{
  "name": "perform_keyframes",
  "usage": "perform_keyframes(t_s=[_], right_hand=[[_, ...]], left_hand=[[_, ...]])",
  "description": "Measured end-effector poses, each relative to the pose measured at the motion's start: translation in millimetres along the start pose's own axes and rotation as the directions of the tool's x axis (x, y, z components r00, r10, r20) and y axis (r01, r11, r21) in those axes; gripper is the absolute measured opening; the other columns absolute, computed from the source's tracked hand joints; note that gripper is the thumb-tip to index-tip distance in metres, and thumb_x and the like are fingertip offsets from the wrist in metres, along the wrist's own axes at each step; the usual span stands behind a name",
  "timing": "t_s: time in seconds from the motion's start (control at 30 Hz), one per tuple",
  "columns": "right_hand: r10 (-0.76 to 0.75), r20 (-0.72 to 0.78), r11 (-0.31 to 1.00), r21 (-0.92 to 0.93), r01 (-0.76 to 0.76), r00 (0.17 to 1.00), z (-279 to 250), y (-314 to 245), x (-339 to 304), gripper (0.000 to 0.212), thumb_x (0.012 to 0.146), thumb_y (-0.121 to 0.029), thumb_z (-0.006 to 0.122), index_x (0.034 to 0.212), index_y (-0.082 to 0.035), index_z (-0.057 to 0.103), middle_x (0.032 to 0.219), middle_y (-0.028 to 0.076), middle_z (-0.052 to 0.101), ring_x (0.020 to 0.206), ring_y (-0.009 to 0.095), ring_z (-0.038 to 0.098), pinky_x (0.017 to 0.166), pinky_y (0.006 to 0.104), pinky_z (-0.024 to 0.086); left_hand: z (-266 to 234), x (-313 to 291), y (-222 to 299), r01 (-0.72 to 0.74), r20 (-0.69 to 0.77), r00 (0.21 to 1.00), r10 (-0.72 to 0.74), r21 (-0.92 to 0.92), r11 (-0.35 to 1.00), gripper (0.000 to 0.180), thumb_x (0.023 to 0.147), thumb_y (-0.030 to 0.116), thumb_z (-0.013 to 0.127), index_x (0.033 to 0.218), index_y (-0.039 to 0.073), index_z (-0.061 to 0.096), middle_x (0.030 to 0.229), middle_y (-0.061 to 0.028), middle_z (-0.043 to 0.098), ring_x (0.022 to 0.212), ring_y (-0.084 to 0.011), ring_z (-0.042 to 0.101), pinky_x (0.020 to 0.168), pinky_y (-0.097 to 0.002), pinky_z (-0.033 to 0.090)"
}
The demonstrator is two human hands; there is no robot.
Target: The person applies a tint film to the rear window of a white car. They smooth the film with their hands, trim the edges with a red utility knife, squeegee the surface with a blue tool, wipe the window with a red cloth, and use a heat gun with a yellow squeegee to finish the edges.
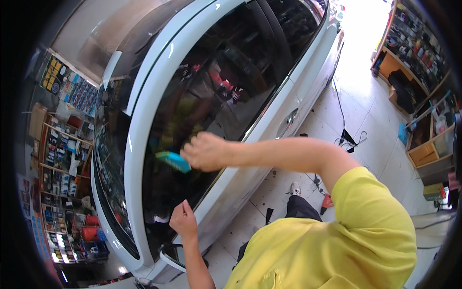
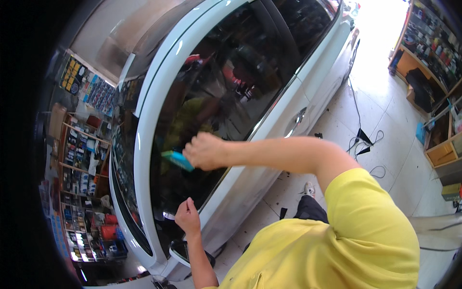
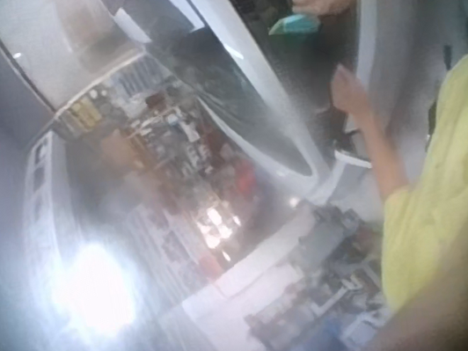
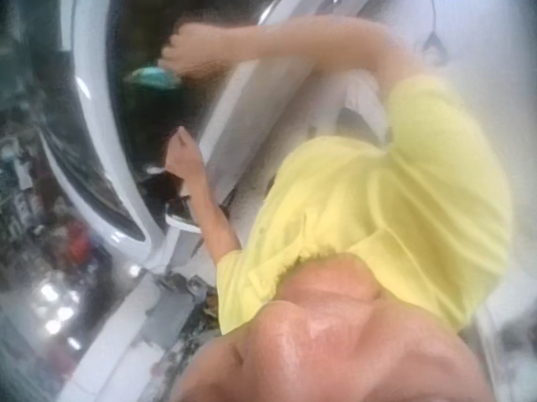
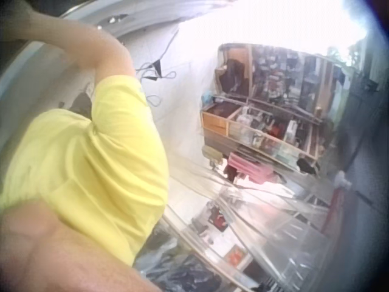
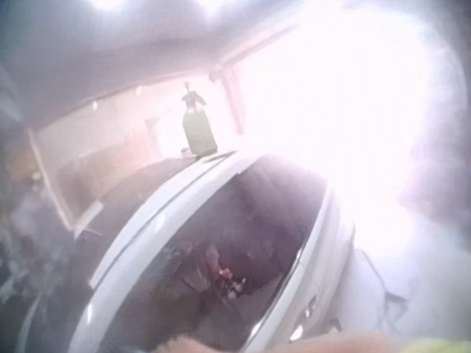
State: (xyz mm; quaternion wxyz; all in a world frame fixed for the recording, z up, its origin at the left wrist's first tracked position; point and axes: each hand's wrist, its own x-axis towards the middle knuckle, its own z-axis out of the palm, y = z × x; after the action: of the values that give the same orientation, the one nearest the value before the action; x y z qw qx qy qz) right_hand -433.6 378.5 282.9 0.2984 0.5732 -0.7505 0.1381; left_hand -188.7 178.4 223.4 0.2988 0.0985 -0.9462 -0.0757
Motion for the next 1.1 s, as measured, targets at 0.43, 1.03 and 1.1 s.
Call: perform_keyframes(t_s=[0.43, 1.03, 1.1], right_hand=[[0.395, 0.064, 0.918, -0.061, -0.392, 0.916, -127, 343, -112, 0.029, 0.102, -0.038, 0.070, 0.110, -0.010, 0.072, 0.096, 0.011, 0.076, 0.090, 0.033, 0.078, 0.073, 0.0446, 0.061], [0.864, 0.255, 0.302, 0.427, -0.852, 0.434, 30, 197, -326, 0.041, 0.111, -0.039, 0.057, 0.121, 0.000, 0.062, 0.098, 0.024, 0.075, 0.097, 0.048, 0.072, 0.082, 0.0591, 0.057], [0.862, 0.293, 0.293, 0.379, -0.878, 0.414, 30, 193, -333, 0.040, 0.111, -0.039, 0.057, 0.123, -0.001, 0.063, 0.101, 0.024, 0.076, 0.100, 0.047, 0.073, 0.084, 0.0579, 0.058]], left_hand=[[100, 34, 177, 0.095, 0.239, 0.969, -0.059, -0.141, 0.986, 0.016, 0.100, 0.018, 0.076, 0.090, 0.005, 0.078, 0.082, -0.0122, 0.076, 0.070, -0.0345, 0.072, 0.063, -0.0439, 0.056], [114, 76, 262, -0.092, 0.377, 0.914, 0.152, -0.173, 0.981, 0.016, 0.100, 0.015, 0.077, 0.092, 0.001, 0.078, 0.084, -0.0163, 0.076, 0.067, -0.0339, 0.072, 0.062, -0.0409, 0.055], [118, 80, 263, -0.151, 0.363, 0.909, 0.203, -0.168, 0.974, 0.015, 0.099, 0.015, 0.077, 0.092, 0.002, 0.078, 0.085, -0.0155, 0.076, 0.070, -0.0345, 0.073, 0.064, -0.0414, 0.056]])
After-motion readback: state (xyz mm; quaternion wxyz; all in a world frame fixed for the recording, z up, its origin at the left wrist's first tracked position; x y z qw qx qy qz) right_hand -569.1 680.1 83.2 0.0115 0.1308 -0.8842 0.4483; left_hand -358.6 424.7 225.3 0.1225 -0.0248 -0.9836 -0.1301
